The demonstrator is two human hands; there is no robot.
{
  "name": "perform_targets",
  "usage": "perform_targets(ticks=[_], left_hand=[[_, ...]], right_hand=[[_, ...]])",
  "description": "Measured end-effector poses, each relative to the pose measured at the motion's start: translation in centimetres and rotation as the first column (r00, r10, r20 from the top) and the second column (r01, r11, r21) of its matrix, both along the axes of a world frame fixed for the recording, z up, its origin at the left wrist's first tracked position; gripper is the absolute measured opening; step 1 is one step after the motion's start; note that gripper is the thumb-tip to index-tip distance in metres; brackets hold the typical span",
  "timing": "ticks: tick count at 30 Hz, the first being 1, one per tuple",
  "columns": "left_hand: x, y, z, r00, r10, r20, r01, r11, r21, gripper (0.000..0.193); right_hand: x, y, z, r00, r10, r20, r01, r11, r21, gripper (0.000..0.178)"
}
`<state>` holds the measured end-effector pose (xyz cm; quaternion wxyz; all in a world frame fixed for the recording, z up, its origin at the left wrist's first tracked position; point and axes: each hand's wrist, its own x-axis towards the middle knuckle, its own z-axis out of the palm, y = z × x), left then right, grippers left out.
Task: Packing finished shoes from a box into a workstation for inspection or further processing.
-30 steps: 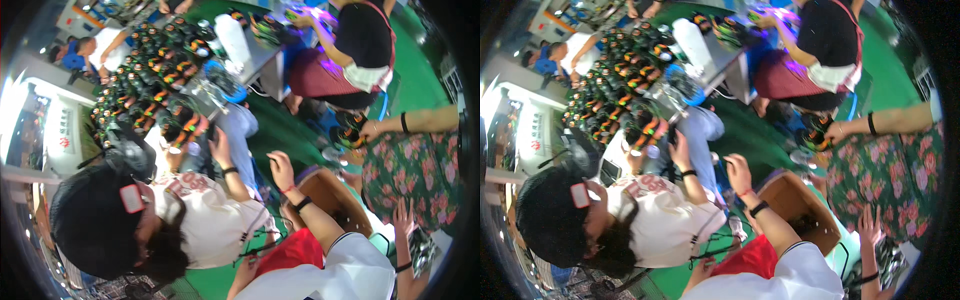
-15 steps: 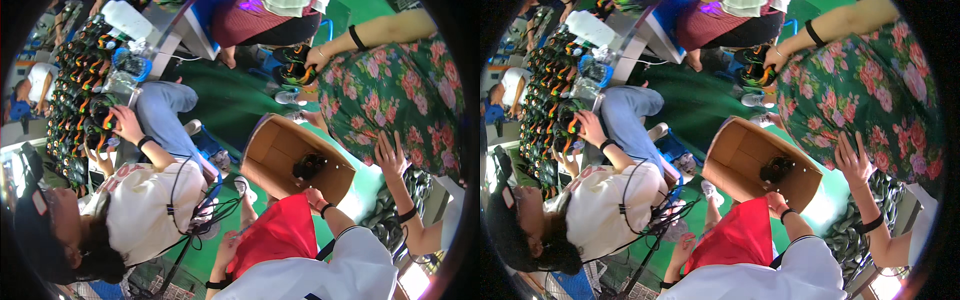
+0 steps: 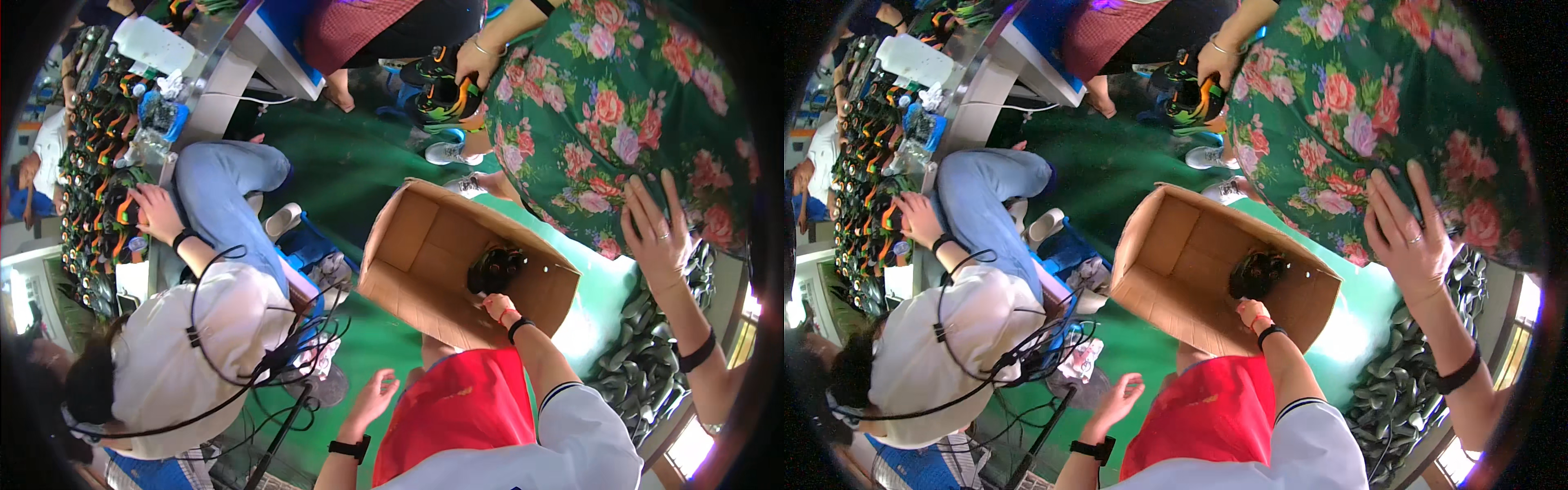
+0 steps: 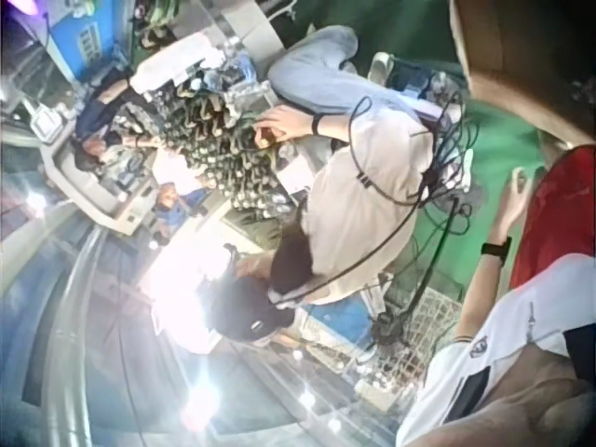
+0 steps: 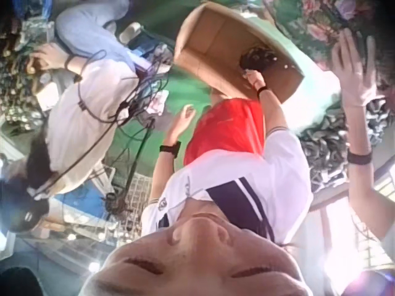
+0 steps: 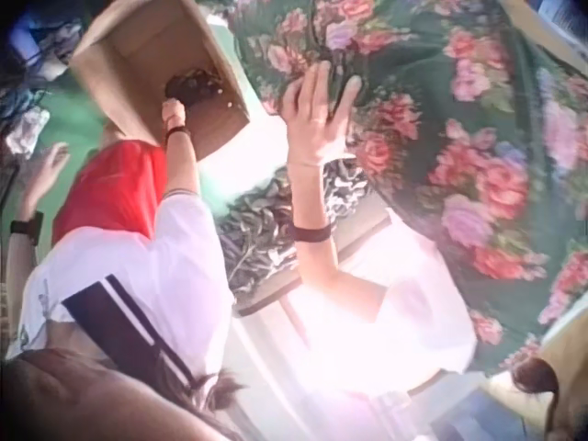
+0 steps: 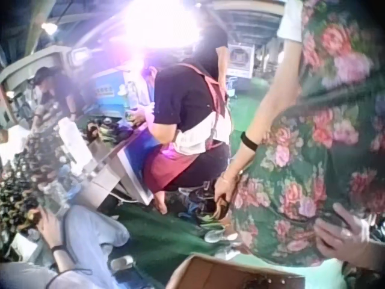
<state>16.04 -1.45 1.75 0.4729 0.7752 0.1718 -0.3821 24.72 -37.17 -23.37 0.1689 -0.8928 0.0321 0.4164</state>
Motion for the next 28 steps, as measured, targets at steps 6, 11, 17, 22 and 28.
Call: perform_targets(ticks=[6,11,17,22,28], left_hand=[[-3.8,-5.1,-11.3,0.992,-0.018,0.123,0.017,1.000,0.009,0.044],[-5.3,-10.9,-14.9,0.920,-0.182,0.348,0.106,0.968,0.227,0.051],[-6.7,-12.7,-16.8,0.842,-0.394,0.367,0.179,0.848,0.499,0.037],[-4.8,-13.0,-15.7,0.834,-0.301,0.463,0.099,0.907,0.410,0.029],[-5.8,-12.8,-17.2,0.861,-0.254,0.441,0.060,0.911,0.408,0.025]], right_hand=[[1.3,-3.3,-3.4,0.960,-0.273,-0.063,0.271,0.962,-0.036,0.035],[1.3,-5.6,-9.8,0.982,-0.144,-0.121,0.126,0.981,-0.150,0.064],[1.0,-8.7,-18.4,0.986,-0.071,0.149,0.101,0.973,-0.206,0.088],[2.4,-11.1,-21.8,0.968,-0.252,0.008,0.247,0.938,-0.244,0.099],[5.0,-10.7,-24.5,0.976,-0.188,-0.106,0.152,0.948,-0.281,0.101]])
